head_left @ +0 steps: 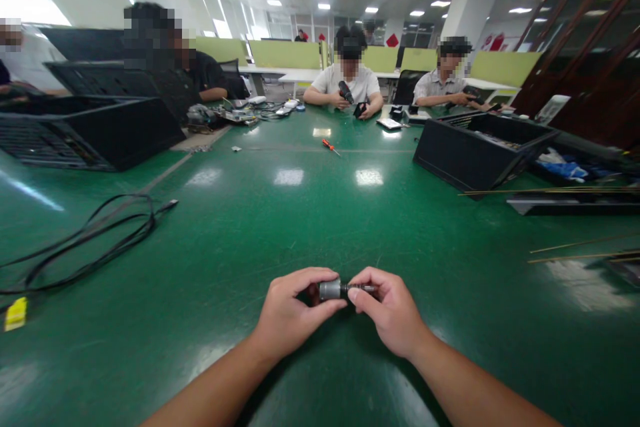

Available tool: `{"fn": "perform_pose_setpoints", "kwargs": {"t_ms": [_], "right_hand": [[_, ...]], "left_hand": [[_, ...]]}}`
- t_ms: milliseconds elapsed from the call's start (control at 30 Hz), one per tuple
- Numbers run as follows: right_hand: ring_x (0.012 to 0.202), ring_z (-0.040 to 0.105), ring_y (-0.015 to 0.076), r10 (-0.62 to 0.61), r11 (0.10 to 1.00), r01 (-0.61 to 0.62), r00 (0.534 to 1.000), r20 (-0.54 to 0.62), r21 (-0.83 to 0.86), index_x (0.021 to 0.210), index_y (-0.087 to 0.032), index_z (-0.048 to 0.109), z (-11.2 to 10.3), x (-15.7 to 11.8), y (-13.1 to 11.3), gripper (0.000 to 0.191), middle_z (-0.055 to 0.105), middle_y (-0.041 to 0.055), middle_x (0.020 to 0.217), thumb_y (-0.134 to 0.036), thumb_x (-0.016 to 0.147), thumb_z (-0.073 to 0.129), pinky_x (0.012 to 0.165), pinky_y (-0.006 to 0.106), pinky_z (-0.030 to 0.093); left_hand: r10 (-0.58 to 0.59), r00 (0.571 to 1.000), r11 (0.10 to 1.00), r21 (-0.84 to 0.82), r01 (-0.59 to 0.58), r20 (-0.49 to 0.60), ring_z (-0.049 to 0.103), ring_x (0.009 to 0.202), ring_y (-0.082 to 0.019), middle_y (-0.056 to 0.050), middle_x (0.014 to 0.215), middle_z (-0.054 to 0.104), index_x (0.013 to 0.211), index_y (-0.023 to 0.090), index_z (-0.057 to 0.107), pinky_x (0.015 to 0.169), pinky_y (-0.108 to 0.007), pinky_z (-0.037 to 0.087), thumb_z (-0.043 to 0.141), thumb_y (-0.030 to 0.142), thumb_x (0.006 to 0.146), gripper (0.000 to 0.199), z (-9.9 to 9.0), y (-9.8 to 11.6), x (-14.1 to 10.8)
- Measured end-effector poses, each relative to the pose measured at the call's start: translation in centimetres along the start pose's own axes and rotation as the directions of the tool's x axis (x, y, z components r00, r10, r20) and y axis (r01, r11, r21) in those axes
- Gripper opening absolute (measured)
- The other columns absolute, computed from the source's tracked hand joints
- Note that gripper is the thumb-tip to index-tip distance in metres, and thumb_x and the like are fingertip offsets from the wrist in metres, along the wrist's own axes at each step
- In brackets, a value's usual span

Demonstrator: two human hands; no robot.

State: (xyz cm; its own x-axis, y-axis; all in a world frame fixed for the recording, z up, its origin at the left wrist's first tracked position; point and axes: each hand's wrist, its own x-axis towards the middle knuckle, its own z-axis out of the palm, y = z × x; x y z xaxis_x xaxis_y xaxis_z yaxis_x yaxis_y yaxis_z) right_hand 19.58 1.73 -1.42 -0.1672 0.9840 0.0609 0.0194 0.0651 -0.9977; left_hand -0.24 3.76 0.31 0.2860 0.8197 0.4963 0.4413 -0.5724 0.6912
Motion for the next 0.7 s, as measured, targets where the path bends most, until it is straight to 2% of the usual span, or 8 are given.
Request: {"fn": "perform_pose_setpoints", "kwargs": {"t_ms": [700], "right_hand": [[0.061,0.051,0.013,0.01,0.999,-0.01,1.0,-0.003,0.031,0.081,-0.017,0.068,0.0,-0.08,0.1,0.016,0.057,-0.0022,0.066,-0.032,0.085,0.067,0.06,0.025,0.038]], "left_hand": [[-0.004,1.0,1.0,0.02,0.004,-0.002,0.074,0.067,-0.019,-0.005,0.084,0.08,0.094,0.019,0.077,0.056,-0.023,0.059,0.085,0.028,0.071,0.027,-0.07,0.19,0.05]]}}
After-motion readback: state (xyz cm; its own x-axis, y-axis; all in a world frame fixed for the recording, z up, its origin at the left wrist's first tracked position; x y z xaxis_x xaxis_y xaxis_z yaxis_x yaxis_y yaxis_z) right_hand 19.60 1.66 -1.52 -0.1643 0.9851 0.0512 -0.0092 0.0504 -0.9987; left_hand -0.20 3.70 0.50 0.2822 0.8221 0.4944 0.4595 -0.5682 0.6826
